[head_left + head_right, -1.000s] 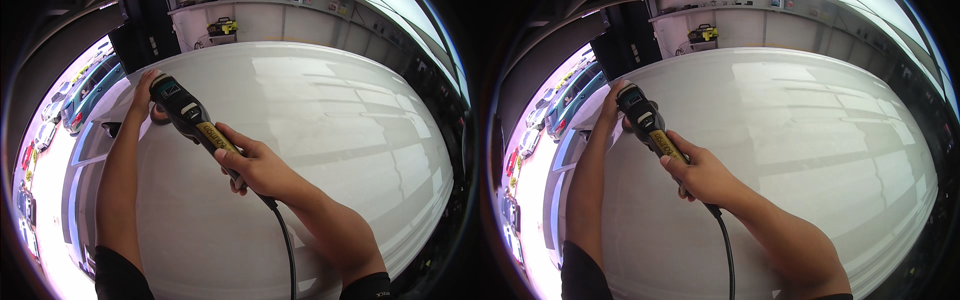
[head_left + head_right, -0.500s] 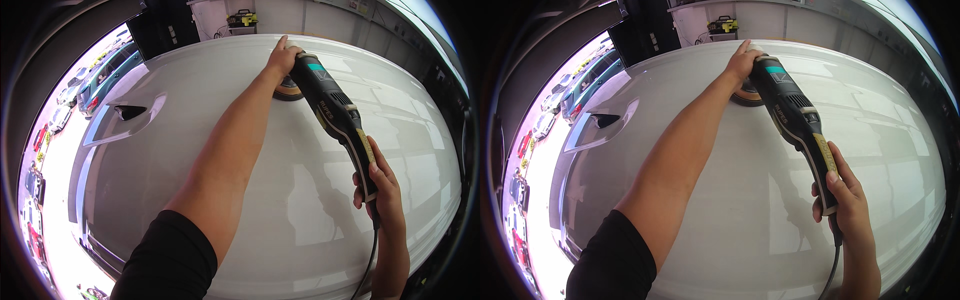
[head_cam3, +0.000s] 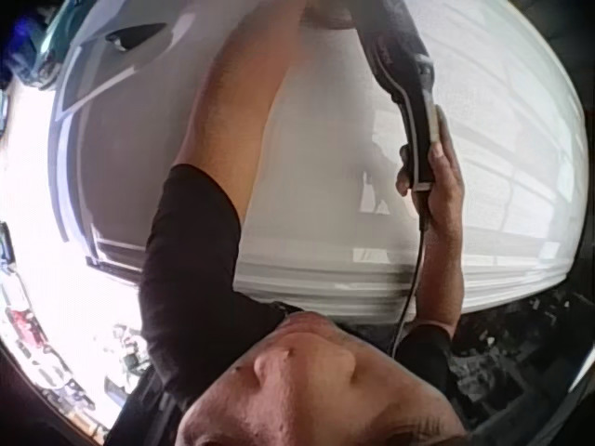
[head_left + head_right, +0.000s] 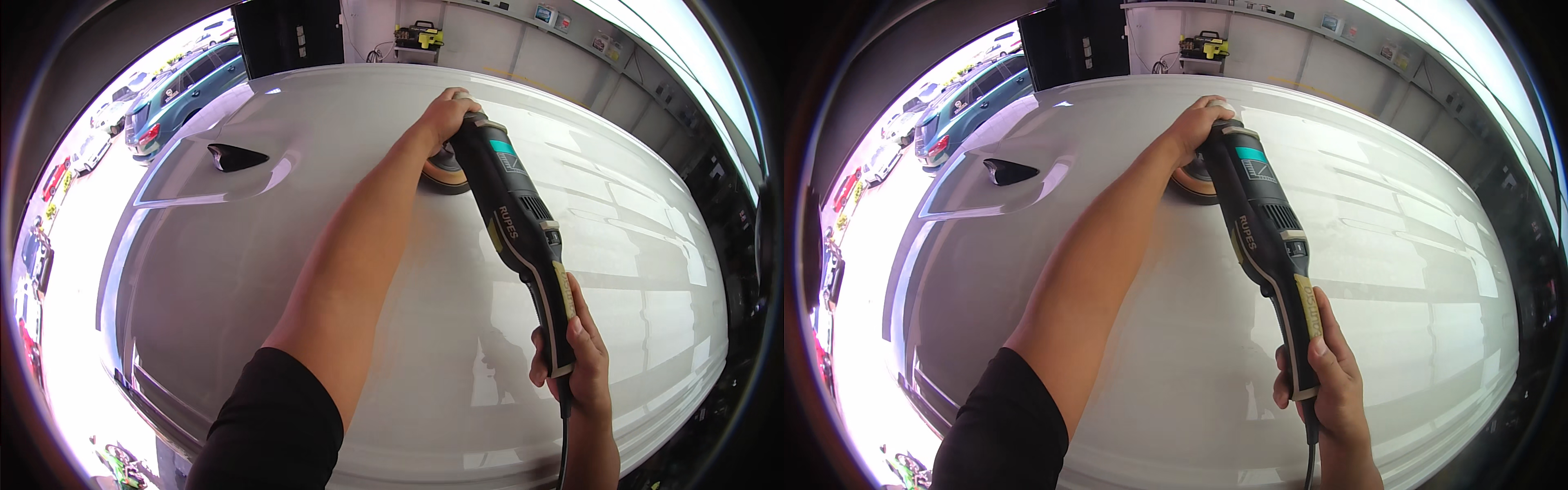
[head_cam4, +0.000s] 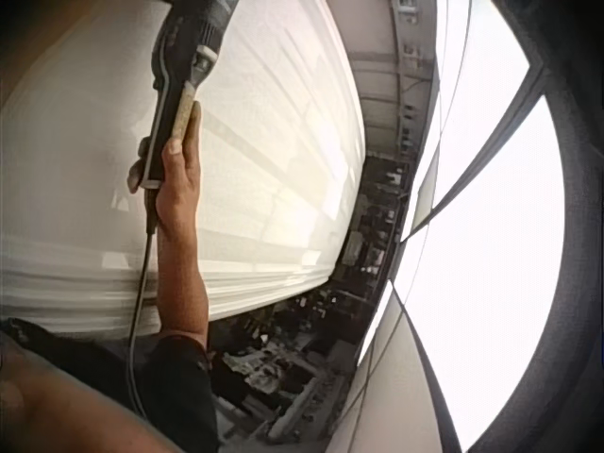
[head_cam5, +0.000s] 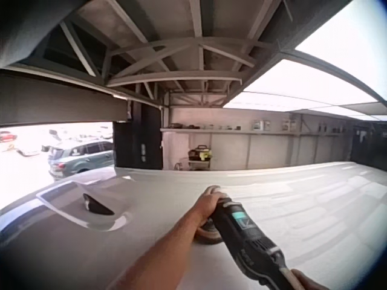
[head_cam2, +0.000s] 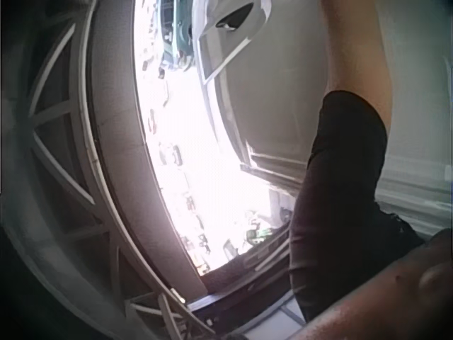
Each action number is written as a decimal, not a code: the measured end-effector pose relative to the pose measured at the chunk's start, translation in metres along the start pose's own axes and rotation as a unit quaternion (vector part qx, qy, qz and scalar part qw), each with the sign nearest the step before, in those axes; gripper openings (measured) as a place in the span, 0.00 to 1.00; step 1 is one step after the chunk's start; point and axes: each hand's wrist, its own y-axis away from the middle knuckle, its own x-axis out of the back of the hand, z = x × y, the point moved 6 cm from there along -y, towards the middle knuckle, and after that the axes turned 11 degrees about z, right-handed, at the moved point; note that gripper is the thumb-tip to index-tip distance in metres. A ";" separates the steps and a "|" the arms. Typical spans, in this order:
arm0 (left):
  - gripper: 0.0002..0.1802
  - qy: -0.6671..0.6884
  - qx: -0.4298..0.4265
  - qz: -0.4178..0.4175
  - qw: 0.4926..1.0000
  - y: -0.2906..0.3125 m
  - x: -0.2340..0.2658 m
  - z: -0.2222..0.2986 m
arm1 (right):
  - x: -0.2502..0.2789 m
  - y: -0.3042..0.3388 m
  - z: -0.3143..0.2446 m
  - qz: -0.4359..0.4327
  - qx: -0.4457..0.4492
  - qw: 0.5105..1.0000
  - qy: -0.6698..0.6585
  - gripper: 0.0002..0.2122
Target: The person uses a dual-action polisher to buff the roof of a white car. They move the machine in overlapping passes across the entire roof surface, then briefly wipe the roof edge with a cloth.
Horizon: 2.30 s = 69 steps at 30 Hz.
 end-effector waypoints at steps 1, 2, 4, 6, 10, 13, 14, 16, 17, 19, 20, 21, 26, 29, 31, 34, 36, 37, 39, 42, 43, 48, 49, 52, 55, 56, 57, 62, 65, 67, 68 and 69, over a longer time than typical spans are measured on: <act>0.32 -0.004 -0.029 0.040 0.999 0.000 0.028 0.005 | -0.017 -0.004 0.006 -0.019 -0.013 1.000 -0.012 0.36; 0.30 0.012 -0.022 0.062 0.998 0.002 0.061 0.005 | -0.039 -0.007 0.016 -0.041 -0.024 0.999 -0.002 0.35; 0.32 0.059 -0.037 0.070 0.995 0.009 0.133 0.006 | -0.079 -0.012 0.037 -0.097 -0.056 0.993 0.026 0.34; 0.30 0.082 -0.044 0.098 0.991 0.026 0.187 0.015 | -0.111 -0.012 0.049 -0.150 -0.088 0.983 0.055 0.33; 0.25 0.089 -0.041 0.092 0.991 0.053 0.256 0.018 | -0.143 -0.006 0.057 -0.196 -0.133 0.967 0.089 0.35; 0.23 0.129 -0.029 0.026 0.991 0.061 0.261 0.018 | -0.142 -0.001 0.059 -0.217 -0.130 0.964 0.078 0.36; 0.22 0.128 -0.030 0.020 0.991 0.056 0.258 0.014 | -0.135 0.000 0.055 -0.212 -0.102 0.967 0.099 0.37; 0.23 0.120 -0.037 0.046 0.991 0.053 0.257 0.014 | -0.122 0.004 0.046 -0.218 -0.045 0.965 0.138 0.37; 0.23 0.118 -0.039 0.070 0.990 0.048 0.247 0.010 | -0.111 0.003 0.041 -0.195 -0.038 0.968 0.156 0.37; 0.26 0.120 -0.038 0.102 0.987 0.042 0.197 0.003 | -0.082 0.004 0.028 -0.148 -0.031 0.970 0.190 0.37; 0.27 0.113 -0.043 0.109 0.987 0.042 0.167 0.006 | -0.066 0.006 0.021 -0.118 -0.043 0.975 0.181 0.37; 0.28 0.098 -0.040 0.104 0.989 0.038 0.144 0.007 | -0.052 0.010 0.017 -0.095 -0.054 0.979 0.170 0.36; 0.32 0.025 -0.001 0.063 0.998 0.024 0.012 -0.003 | 0.023 0.024 0.008 0.025 -0.028 0.994 0.098 0.33; 0.32 0.012 0.006 0.020 1.000 0.030 -0.070 -0.010 | 0.060 0.041 0.006 0.136 0.036 0.988 0.067 0.32; 0.32 -0.011 -0.014 0.008 1.000 0.023 -0.104 -0.021 | 0.078 0.055 0.004 0.153 0.055 0.985 0.057 0.32; 0.34 -0.134 -0.062 0.005 0.989 0.024 -0.140 -0.027 | 0.093 0.064 0.012 0.210 0.065 0.973 0.074 0.35; 0.34 -0.175 -0.065 0.003 0.982 0.029 -0.145 -0.019 | 0.092 0.065 0.012 0.213 0.055 0.975 0.020 0.33; 0.34 -0.176 -0.052 0.012 0.983 0.030 -0.138 -0.015 | 0.086 0.064 0.014 0.204 0.056 0.977 0.004 0.33; 0.33 -0.152 -0.060 0.015 0.986 0.022 -0.109 -0.015 | 0.067 0.060 0.018 0.180 0.055 0.982 0.025 0.36; 0.30 -0.017 -0.017 0.027 0.999 0.018 -0.041 -0.018 | 0.023 0.055 0.026 0.098 0.025 0.995 0.005 0.35; 0.29 0.012 0.004 0.030 0.999 0.027 -0.022 -0.013 | 0.007 0.053 0.026 0.081 0.017 0.997 0.003 0.34; 0.23 0.096 -0.005 0.067 0.993 0.041 0.112 0.003 | -0.064 0.036 0.034 -0.040 -0.061 0.997 -0.006 0.33; 0.24 0.073 -0.026 0.078 0.994 0.047 0.146 0.005 | -0.078 0.033 0.041 -0.069 -0.079 0.994 -0.007 0.33; 0.24 0.056 -0.029 0.135 0.989 0.078 0.228 0.027 | -0.122 0.039 0.063 -0.146 -0.129 0.981 -0.006 0.32; 0.21 0.047 -0.033 0.152 0.987 0.123 0.283 0.051 | -0.153 0.051 0.079 -0.201 -0.157 0.967 0.016 0.33; 0.21 0.041 -0.016 0.153 0.987 0.131 0.293 0.051 | -0.153 0.053 0.085 -0.208 -0.162 0.965 0.010 0.33; 0.21 0.033 0.001 0.159 0.987 0.139 0.303 0.050 | -0.154 0.054 0.093 -0.219 -0.169 0.961 0.003 0.33; 0.22 0.072 0.003 0.164 0.984 0.170 0.305 0.051 | -0.162 0.066 0.099 -0.235 -0.177 0.955 0.036 0.33; 0.22 0.112 -0.023 0.141 0.983 0.162 0.275 0.044 | -0.141 0.075 0.082 -0.215 -0.170 0.961 0.039 0.32; 0.22 0.133 -0.030 0.119 0.984 0.151 0.237 0.031 | -0.109 0.078 0.074 -0.180 -0.169 0.969 0.011 0.32; 0.22 0.138 -0.032 0.112 0.984 0.146 0.216 0.031 | -0.096 0.079 0.071 -0.162 -0.161 0.973 0.002 0.32; 0.21 0.122 -0.035 0.103 0.987 0.135 0.203 0.027 | -0.086 0.082 0.068 -0.146 -0.150 0.978 -0.007 0.32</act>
